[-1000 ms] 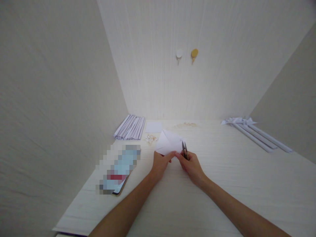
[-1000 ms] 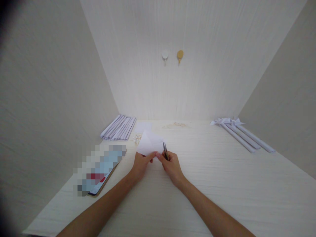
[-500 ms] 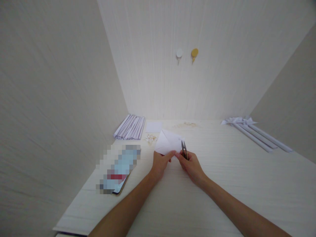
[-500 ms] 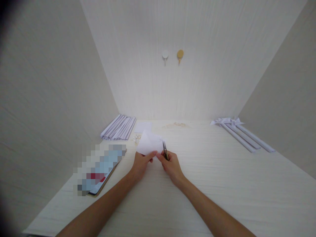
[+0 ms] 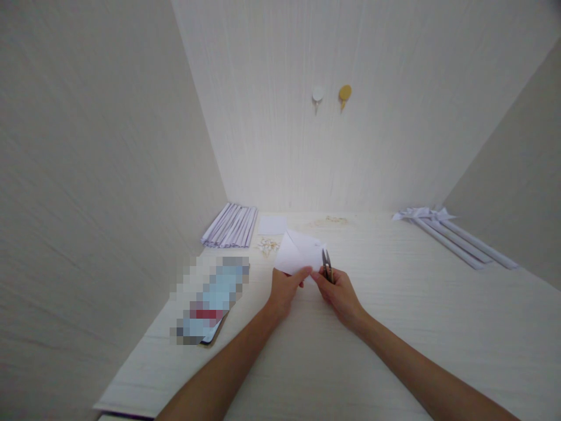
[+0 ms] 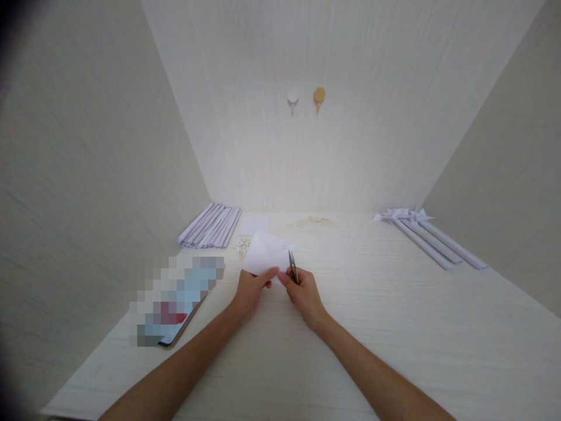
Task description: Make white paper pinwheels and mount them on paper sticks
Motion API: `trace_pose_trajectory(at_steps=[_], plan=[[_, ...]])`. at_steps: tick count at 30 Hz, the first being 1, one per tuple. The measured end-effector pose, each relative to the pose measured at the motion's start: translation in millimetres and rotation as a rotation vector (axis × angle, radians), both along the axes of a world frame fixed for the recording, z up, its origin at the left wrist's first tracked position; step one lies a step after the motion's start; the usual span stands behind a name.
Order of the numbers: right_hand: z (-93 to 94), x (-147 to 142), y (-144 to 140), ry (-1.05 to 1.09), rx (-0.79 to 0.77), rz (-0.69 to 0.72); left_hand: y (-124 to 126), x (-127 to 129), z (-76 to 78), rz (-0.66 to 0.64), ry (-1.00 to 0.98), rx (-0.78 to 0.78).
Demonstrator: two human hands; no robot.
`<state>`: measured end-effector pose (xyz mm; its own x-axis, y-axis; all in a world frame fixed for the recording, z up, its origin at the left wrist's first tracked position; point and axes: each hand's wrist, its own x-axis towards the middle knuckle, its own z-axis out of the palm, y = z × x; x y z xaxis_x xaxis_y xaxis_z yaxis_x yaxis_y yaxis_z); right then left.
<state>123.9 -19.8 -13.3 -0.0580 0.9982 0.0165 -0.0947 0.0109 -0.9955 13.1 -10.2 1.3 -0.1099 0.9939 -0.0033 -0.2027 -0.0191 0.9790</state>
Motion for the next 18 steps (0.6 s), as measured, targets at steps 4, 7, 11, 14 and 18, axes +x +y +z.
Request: trace_pose_trajectory(at_steps=[4,7,11,14,18], plan=[[0.5,0.2,-0.8,0.008,0.008,0.005,0.5,-0.3,-2.5,-0.011,0.01,0.012],[0.6,-0.1,-1.1,0.025,0.004,0.005,0.9,-0.1,-3.3,-0.019,0.016,0.017],[-0.2,-0.3,-0.9,0.039,-0.004,0.009,0.2,0.7,-1.4,-0.018,0.002,0.003],[-1.7,0.2,-0.8,0.044,0.009,0.009,-0.5,1.0,-1.2,-0.024,-0.003,0.003],[-1.5,0.2,-1.7,0.02,0.012,-0.021,-0.1,1.1,-4.3,-0.058,-0.018,-0.006]])
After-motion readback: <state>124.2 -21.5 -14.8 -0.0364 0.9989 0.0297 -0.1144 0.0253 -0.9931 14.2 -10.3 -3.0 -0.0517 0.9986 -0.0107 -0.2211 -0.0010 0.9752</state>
